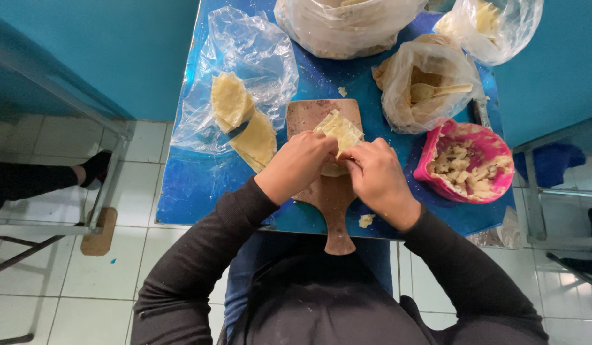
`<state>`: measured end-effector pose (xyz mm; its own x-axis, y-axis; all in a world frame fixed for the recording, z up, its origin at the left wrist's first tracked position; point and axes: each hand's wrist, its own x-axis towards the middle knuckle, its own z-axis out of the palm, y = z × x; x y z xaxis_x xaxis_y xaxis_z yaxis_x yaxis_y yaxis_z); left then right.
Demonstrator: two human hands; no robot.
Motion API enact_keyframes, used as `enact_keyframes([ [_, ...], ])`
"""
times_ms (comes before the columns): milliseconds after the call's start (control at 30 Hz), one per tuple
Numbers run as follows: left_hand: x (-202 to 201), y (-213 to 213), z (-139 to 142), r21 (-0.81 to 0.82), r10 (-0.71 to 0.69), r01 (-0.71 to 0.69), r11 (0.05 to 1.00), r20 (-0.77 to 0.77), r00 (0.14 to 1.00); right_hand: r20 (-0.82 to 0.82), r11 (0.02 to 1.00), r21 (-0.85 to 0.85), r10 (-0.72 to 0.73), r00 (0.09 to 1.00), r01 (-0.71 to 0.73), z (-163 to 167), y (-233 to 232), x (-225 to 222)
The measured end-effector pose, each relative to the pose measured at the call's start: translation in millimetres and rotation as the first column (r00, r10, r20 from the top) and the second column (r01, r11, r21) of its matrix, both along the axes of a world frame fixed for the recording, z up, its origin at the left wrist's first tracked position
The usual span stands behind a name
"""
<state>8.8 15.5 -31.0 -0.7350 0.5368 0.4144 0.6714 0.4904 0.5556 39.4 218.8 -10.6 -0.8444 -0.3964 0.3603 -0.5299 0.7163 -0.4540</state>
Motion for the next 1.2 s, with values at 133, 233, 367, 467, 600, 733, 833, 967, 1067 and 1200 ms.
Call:
enact_keyframes([
  [133,0,-1,0,0.011,-0.001,-0.001,1.0,0.139,0.99,0.016,1.0,0.031,-0.001,1.0,0.0,-2,2,-1],
  [233,1,-2,0,0.018,0.007,-0.01,1.0,0.126,0.992,0.052,1.0,0.027,-0.005,0.999,0.004,-6,4,-13],
  [367,-2,0,-2,0.026,0.016,-0.016,1.0,-0.019,1.0,0.216,1.0,-0.003,0.0,0.976,0.0,-6,10,-37],
  [467,-5,2,-3,0.02,0.018,-0.016,1.0,-0.078,0.997,0.218,1.0,-0.023,-0.003,0.976,0.008,-3,10,-37],
  [600,-5,3,-4,-0.007,0.042,-0.042,0.999,-0.035,0.998,-0.021,0.998,0.062,0.014,1.0,-0.013,-2,2,-16],
  [733,-4,1,-3,0.038,0.023,-0.025,0.999,0.061,0.998,-0.046,0.991,0.134,0.007,0.999,-0.001,-2,-1,-8],
  [833,-6,1,-3,0.006,0.022,-0.022,1.0,0.03,0.999,-0.041,0.993,0.12,-0.007,0.999,0.012,-5,0,-16],
  [967,-14,4,-4,-0.012,0.007,-0.008,1.0,-0.071,0.997,0.023,0.998,0.066,-0.016,1.0,0.015,-9,5,-36],
  [1067,-18,6,-8,-0.032,-0.008,0.005,0.999,-0.086,0.996,0.147,1.0,-0.011,0.017,0.989,-0.015,-7,9,-46],
  [1200,-21,8,-13,-0.049,0.026,-0.032,0.998,-0.112,0.993,-0.053,0.999,0.0,0.039,0.998,-0.039,-7,6,-29],
])
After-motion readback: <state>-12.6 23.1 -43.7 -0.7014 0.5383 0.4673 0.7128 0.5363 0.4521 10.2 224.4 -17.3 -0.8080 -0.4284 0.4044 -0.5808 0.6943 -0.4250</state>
